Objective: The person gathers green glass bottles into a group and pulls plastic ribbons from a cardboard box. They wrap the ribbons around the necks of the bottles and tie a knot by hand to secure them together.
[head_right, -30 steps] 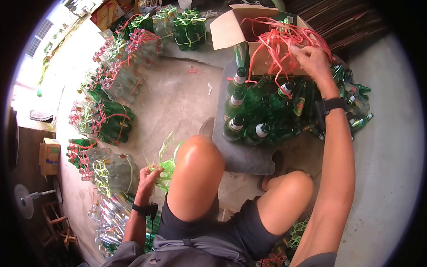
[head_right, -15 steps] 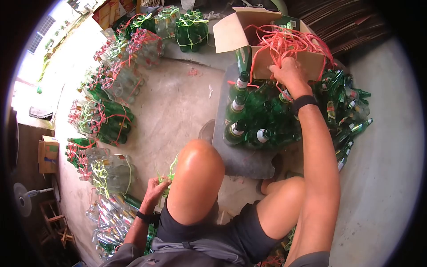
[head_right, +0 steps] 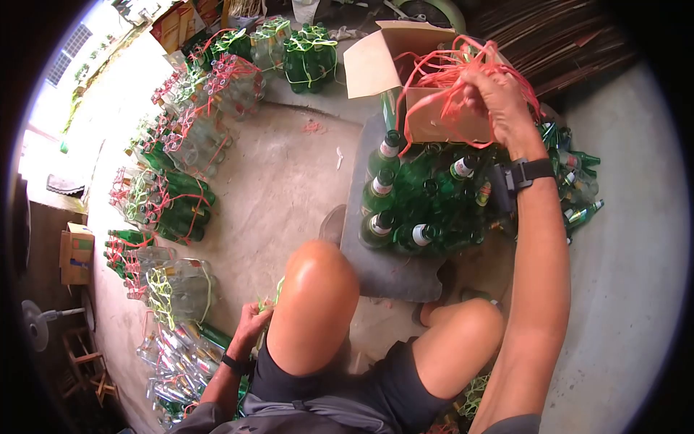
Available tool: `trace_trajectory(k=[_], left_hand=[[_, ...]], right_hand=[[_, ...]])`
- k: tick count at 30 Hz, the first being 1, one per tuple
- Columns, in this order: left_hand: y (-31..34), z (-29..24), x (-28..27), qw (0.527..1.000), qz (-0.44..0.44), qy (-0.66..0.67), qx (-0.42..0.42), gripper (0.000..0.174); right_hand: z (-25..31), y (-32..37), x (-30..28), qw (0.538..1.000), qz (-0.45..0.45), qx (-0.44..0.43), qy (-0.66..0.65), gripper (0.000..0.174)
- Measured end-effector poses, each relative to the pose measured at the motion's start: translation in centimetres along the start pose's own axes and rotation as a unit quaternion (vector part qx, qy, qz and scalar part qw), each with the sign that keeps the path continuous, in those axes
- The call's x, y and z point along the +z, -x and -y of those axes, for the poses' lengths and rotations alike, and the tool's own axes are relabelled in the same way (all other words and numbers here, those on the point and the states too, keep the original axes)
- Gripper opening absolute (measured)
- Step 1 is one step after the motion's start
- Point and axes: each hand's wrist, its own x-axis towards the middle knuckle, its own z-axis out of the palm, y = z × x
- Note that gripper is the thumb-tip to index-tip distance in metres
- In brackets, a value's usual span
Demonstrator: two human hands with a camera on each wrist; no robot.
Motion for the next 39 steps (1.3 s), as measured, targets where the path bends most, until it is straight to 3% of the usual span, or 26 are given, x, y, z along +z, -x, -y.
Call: trace_trajectory(k=[1,3,7,9,10,11,12,13,14,16,18,27,30,33,39], left_hand=[[0.2,-0.6,0.2,1.000,-0.001,0.000,0.000,0.030],[0.5,-1.9,0.7,1.000,-0.010,0.027,-0.014,0.016],[0.4,-1.1,0.6,0.999,-0.017,0.028,-0.015,0.017],[0.4,-0.8,0.4,1.000,-0.009,0.017,-0.015,0.017],[0.5,-0.8,0.3,1.000,-0.011,0.018,-0.015,0.017],[0.6,-0.6,0.4,1.000,-0.010,0.023,-0.019,0.022],[0.5,-0.5,0.5,0.999,-0.008,0.028,-0.022,0.028],[0.5,-0.2,0.4,0.999,-0.007,0.028,-0.023,0.028],[0.4,0.1,0.3,0.999,-0.006,0.022,-0.031,0.028],[0.6,-0.1,0.3,0.999,-0.006,0.015,-0.039,0.028],[0.7,-0.7,0.4,0.999,-0.011,0.021,-0.042,0.018],[0.9,-3.8,-0.8,0.997,-0.054,0.047,0.009,0.018],[0.8,-4.6,-1.9,0.994,-0.071,0.073,0.040,0.018],[1.5,-7.4,-2.3,0.986,-0.104,0.109,0.077,0.009],[3.9,-13.7,-3.0,0.968,-0.158,0.118,0.156,0.011]], right_hand=[[0.9,-0.7,-0.4,1.000,0.001,0.000,0.000,0.015],[2.9,-2.6,-1.4,0.984,-0.015,-0.028,-0.173,0.014],[4.7,-6.9,-3.7,0.956,-0.036,-0.063,-0.286,0.014],[4.5,-7.0,-3.4,0.962,0.046,-0.026,-0.266,0.014],[2.7,-8.3,-3.6,0.978,-0.023,-0.016,-0.207,0.017],[0.9,-9.0,-4.3,0.978,-0.022,-0.014,-0.206,0.017],[0.1,-8.1,-4.3,0.997,-0.051,-0.045,-0.029,0.019],[-0.7,-7.1,-4.5,0.983,-0.080,-0.073,0.148,0.022],[-1.4,-6.2,-4.6,0.983,-0.081,-0.073,0.148,0.022],[-2.5,-4.5,-4.3,0.991,-0.070,0.031,0.112,0.026],[-3.0,-3.1,-4.3,0.989,-0.078,0.019,0.127,0.027],[-3.2,2.8,-6.3,0.979,-0.092,0.056,0.172,0.034],[-3.7,5.3,-6.9,0.967,-0.116,0.017,0.227,0.032],[-3.3,9.3,-6.4,0.958,-0.138,-0.003,0.251,0.034],[-3.4,18.8,-5.9,0.969,-0.090,-0.012,0.228,0.026]])
